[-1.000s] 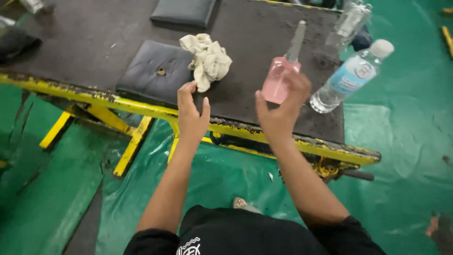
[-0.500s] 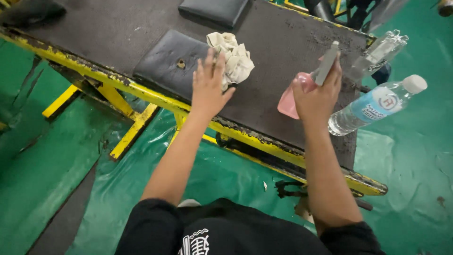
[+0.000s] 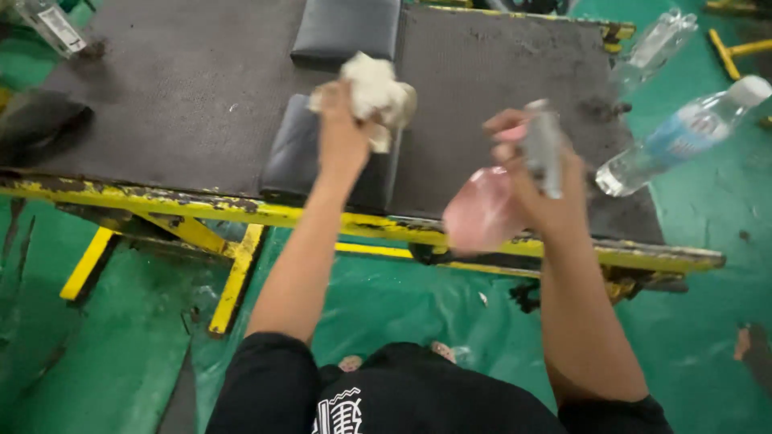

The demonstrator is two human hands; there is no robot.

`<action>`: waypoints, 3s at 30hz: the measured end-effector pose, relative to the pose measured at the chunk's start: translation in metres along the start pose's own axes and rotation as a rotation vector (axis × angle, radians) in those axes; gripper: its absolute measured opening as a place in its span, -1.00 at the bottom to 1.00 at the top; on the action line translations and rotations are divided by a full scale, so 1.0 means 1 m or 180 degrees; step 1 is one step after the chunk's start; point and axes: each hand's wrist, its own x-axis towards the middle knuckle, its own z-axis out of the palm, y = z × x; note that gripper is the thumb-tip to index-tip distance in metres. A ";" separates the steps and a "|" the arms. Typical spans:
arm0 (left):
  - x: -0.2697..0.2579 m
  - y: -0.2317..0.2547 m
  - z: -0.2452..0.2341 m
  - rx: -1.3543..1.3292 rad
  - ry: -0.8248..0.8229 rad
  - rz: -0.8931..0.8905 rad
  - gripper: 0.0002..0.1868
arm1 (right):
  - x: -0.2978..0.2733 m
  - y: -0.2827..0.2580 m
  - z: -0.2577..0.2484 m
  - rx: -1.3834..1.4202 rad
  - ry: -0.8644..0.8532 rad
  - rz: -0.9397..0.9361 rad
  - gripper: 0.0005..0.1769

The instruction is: Cleaning and sanitizing various gym equipment pieces using a spray bottle and cloth.

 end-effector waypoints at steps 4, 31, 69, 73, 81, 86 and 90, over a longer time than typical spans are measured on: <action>0.002 -0.025 -0.077 -0.0278 0.0543 0.0029 -0.35 | -0.026 0.004 0.068 0.0588 -0.0882 0.1268 -0.85; -0.061 -0.088 -0.118 -0.0855 0.0971 -0.0374 -0.51 | -0.048 0.025 0.228 -0.0288 -0.0833 0.0933 -0.76; -0.069 -0.125 -0.110 -0.2148 0.0875 -0.0201 -0.42 | -0.008 0.082 0.037 -0.1897 0.1261 -0.0789 0.17; -0.065 -0.126 -0.113 -0.4169 0.0646 -0.0874 -0.44 | -0.043 0.036 0.096 -0.1841 0.1189 -0.1125 0.02; -0.070 -0.063 -0.140 -0.4828 -0.1370 -0.1906 -0.44 | -0.001 -0.022 0.168 -0.0740 -0.0833 -0.0263 -0.16; -0.049 -0.034 -0.172 -0.4227 -0.1461 -0.2442 -0.21 | 0.016 0.016 0.173 0.0513 -0.1182 0.1036 -0.59; -0.051 -0.044 -0.169 -0.2978 -0.1073 -0.1702 -0.13 | 0.023 0.019 0.173 0.1292 -0.1175 0.1531 -0.66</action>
